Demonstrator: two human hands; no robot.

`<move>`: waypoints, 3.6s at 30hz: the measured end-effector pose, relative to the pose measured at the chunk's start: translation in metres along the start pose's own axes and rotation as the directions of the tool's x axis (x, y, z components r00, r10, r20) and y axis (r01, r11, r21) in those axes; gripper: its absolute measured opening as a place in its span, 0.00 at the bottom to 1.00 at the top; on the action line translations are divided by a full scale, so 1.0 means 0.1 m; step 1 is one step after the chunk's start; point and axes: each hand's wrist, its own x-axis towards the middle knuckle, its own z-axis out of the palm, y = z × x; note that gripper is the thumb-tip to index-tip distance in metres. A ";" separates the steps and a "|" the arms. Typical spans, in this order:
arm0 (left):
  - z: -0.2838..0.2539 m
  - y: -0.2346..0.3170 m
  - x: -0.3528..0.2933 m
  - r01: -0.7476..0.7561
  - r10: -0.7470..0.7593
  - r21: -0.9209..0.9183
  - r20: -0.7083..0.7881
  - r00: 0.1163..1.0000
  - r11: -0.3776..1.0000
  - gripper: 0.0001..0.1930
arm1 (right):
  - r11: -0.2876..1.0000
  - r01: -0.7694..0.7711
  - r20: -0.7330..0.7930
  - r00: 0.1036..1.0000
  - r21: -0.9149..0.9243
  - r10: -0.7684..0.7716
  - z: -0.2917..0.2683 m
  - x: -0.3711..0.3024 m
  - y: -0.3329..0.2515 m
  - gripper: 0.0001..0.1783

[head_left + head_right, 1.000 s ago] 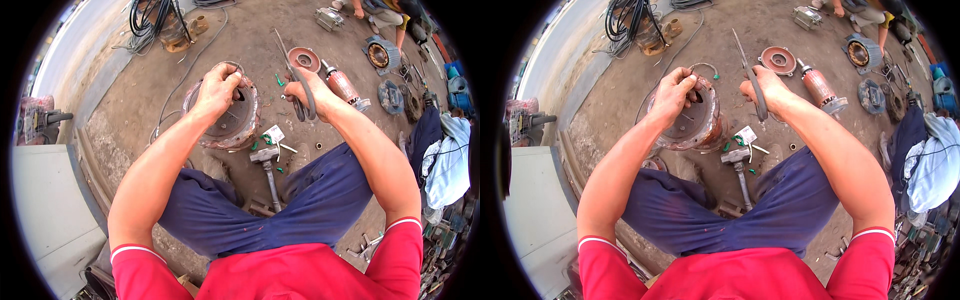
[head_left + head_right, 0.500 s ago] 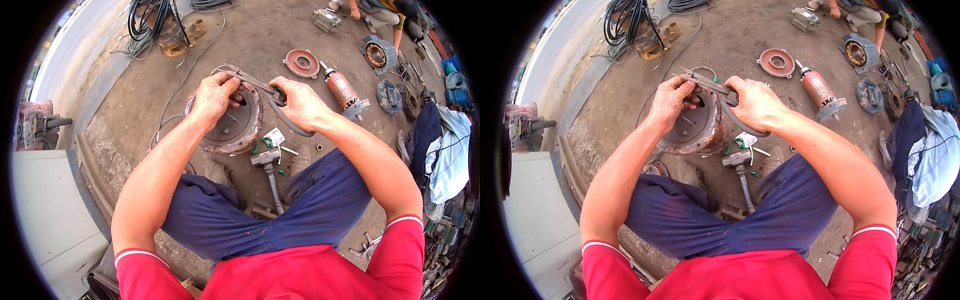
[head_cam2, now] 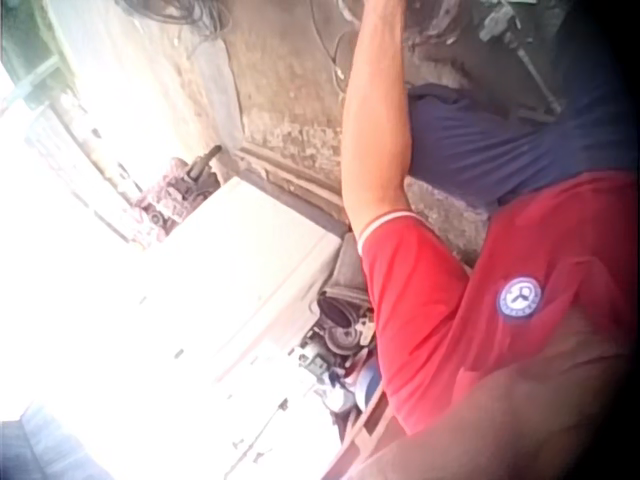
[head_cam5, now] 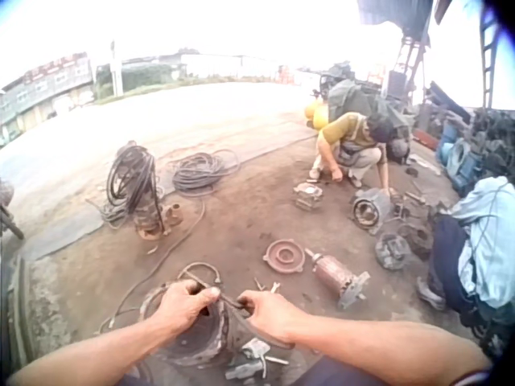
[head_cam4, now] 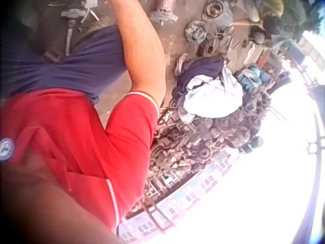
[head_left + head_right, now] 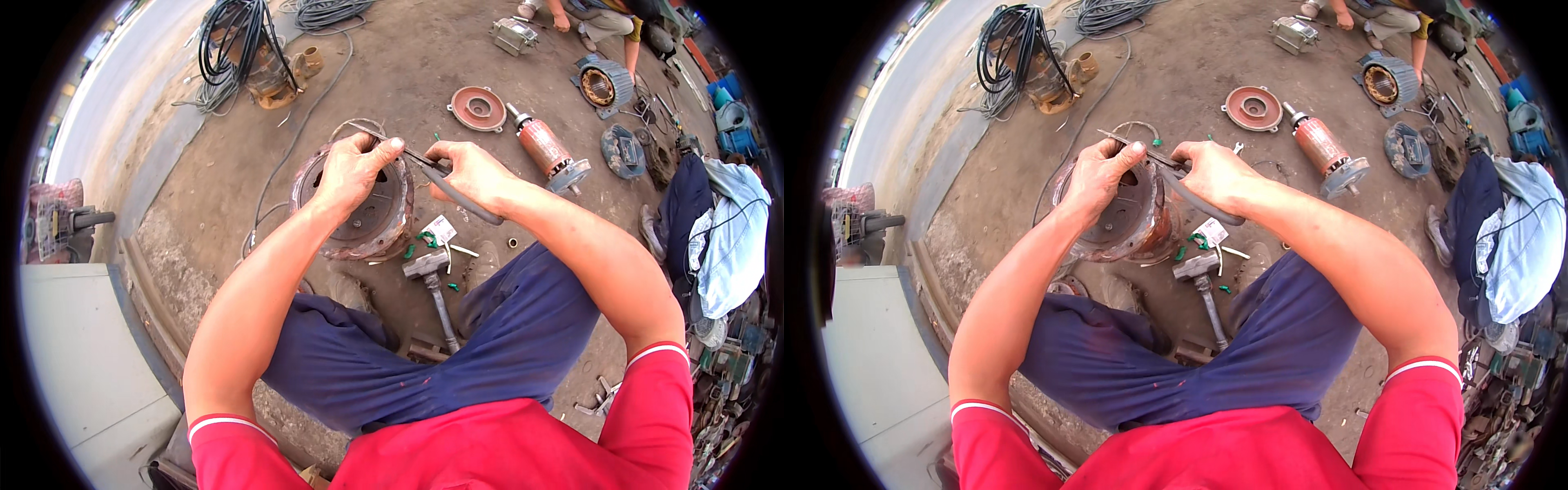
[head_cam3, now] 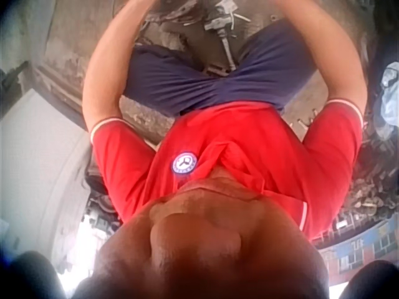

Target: The person sits on the ground and works on a disassembled electric motor. They use a green plastic tie to secure wires inside the motor casing, then use scissors to cut the excess tie. Finally, they pull and separate a long black cable from the motor assembly.

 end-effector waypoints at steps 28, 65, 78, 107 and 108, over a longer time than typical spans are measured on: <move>-0.70 0.17 -0.22 -0.106 -0.002 -0.489 -0.216 0.976 0.866 0.19 | 0.884 0.005 -0.289 0.946 0.467 0.147 -0.15 0.17 0.16 0.14; -0.77 0.10 -0.09 -0.178 0.109 -0.137 -0.405 0.908 0.974 0.10 | 0.956 -0.050 -0.116 0.989 0.288 0.086 -0.23 0.04 0.16 0.23; -0.27 0.41 -0.44 -0.468 0.417 0.781 0.295 0.860 0.413 0.06 | 0.960 -0.002 -0.164 0.985 0.281 0.050 -0.24 0.03 0.19 0.26; -0.32 0.55 0.20 -0.102 0.096 0.126 0.054 0.994 0.987 0.12 | 0.997 0.032 -0.025 0.999 -0.064 -0.033 -0.28 -0.58 0.14 0.23; -0.34 0.52 0.23 -0.120 0.112 0.132 0.067 0.992 0.984 0.12 | 0.994 0.040 -0.016 0.999 -0.104 -0.042 -0.30 -0.61 0.13 0.24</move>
